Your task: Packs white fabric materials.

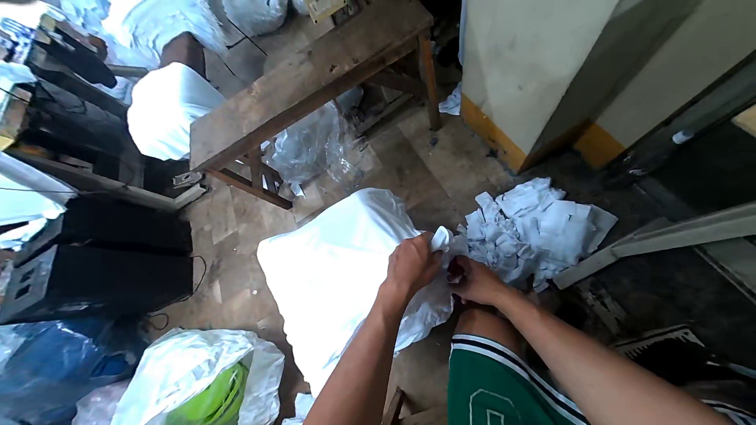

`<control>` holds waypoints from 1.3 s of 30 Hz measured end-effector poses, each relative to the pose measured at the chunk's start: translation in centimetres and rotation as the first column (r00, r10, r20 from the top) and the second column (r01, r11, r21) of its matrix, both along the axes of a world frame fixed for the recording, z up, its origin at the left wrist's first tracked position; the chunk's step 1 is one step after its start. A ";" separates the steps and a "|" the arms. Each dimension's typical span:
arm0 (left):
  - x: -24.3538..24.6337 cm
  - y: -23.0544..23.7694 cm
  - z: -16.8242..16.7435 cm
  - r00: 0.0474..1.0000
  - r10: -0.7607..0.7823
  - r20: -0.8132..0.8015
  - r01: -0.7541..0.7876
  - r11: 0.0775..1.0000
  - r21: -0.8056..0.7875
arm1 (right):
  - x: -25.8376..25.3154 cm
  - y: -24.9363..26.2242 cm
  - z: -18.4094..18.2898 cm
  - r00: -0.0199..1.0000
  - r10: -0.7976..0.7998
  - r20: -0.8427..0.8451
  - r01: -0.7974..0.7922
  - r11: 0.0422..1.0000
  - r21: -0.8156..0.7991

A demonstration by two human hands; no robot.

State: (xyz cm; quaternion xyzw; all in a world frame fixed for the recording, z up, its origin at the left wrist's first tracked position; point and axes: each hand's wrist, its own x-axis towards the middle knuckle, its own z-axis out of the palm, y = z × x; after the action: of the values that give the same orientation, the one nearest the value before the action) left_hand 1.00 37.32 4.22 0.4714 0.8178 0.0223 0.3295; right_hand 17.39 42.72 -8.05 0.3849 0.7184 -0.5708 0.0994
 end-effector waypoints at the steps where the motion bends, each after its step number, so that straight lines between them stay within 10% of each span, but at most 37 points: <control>1: 0.1 0.2 0.1 1.000 -0.015 -0.004 0.015 1.000 -0.020 | -0.4 -0.5 0.0 1.000 -0.011 -0.010 0.011 1.000 -0.004; 6: -0.7 -0.5 0.9 0.999 -0.042 0.005 0.042 0.999 -0.013 | -0.2 0.7 2.1 0.997 -0.034 0.070 0.031 0.998 0.046; 12: 3.0 -1.1 0.9 0.980 -0.115 -0.165 0.124 0.991 0.045 | 0.9 2.4 6.7 0.742 -0.598 -0.302 0.432 0.772 -0.465; 16: 1.2 0.3 2.2 0.984 -0.035 -0.174 0.035 0.999 -0.003 | 0.7 -0.6 0.1 0.979 -0.191 0.077 0.200 0.968 -0.153; 21: 0.2 -0.7 1.0 0.996 -0.062 -0.071 0.062 0.998 -0.006 | -0.1 -0.4 -0.8 0.981 -0.007 0.192 0.016 0.999 -0.048; 29: 2.3 -0.2 1.2 0.986 -0.038 -0.164 0.041 0.999 0.016 | 0.3 3.5 7.9 0.727 -0.621 -0.291 0.431 0.744 -0.511; 33: -0.1 0.9 2.9 0.987 0.050 -0.156 -0.045 0.998 0.034 | -0.5 -0.2 1.7 0.961 -0.277 -0.002 0.270 0.939 -0.213; 39: -0.5 -0.1 0.8 0.998 0.011 -0.060 -0.011 1.000 -0.006 | -1.7 -0.6 -0.1 0.976 0.045 0.215 -0.052 0.998 0.027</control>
State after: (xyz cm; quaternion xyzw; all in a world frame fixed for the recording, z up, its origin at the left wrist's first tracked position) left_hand 0.52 37.26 5.05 0.4662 0.8299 0.0073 0.3064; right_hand 15.66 42.08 -8.13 0.4279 0.7218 -0.5119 0.1839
